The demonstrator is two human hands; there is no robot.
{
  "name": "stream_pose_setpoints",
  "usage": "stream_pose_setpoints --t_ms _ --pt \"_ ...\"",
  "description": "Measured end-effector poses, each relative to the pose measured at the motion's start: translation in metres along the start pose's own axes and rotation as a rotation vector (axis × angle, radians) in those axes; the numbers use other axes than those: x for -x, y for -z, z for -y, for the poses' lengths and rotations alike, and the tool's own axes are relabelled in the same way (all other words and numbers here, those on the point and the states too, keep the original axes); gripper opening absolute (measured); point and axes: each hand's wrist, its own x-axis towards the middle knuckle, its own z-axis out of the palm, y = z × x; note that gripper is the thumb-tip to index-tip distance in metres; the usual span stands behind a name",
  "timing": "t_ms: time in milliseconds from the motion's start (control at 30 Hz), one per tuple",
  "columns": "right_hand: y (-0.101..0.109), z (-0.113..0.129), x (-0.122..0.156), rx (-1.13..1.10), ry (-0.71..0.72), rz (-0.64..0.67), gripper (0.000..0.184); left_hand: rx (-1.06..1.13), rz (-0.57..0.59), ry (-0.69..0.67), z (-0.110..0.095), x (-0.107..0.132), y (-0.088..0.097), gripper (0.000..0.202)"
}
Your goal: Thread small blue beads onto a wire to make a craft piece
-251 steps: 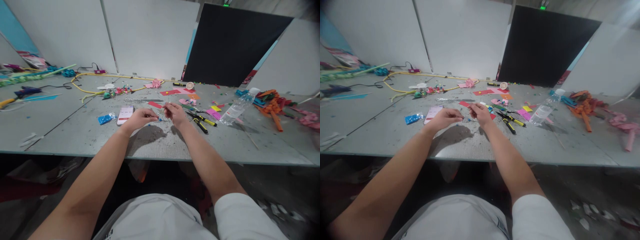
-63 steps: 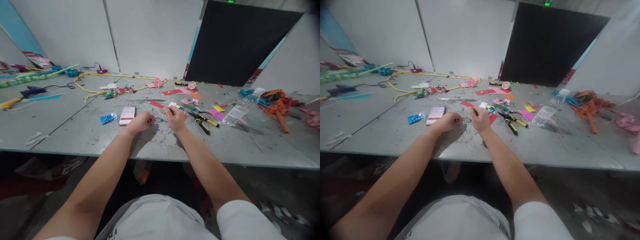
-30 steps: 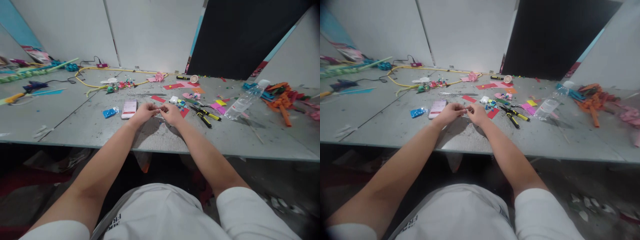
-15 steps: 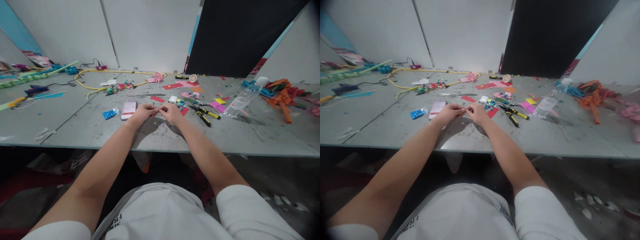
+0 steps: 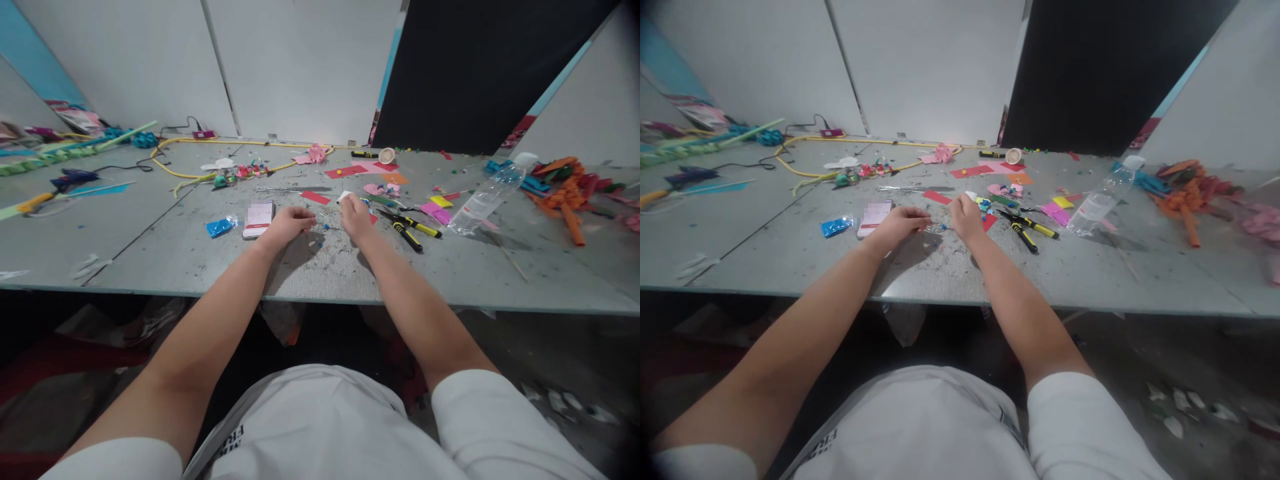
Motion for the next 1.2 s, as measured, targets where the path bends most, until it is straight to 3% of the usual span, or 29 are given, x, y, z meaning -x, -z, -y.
stream_pose_setpoints --t_ms 200,400,533,800,967,1200 --pt "0.003 0.001 0.002 0.078 0.054 0.099 0.038 -0.257 0.005 -0.111 0.014 -0.007 0.004 0.004" --pt "0.001 -0.002 0.004 0.06 0.103 0.197 0.013 -0.361 0.023 -0.167 0.019 -0.008 0.004 0.005" --pt "0.0 -0.007 0.003 0.05 0.09 0.258 0.01 -0.345 0.028 -0.178 0.016 -0.008 0.003 0.002" --pt "0.0 -0.001 0.005 0.081 0.209 0.368 0.01 -0.11 0.009 -0.084 0.005 0.0 0.001 0.017" --pt "-0.001 -0.001 0.005 0.08 0.272 0.364 0.011 0.231 0.01 0.088 0.0 0.001 -0.001 0.013" --pt "-0.002 -0.002 0.005 0.045 0.292 0.34 0.012 0.371 -0.001 0.126 -0.003 0.001 -0.002 0.017"
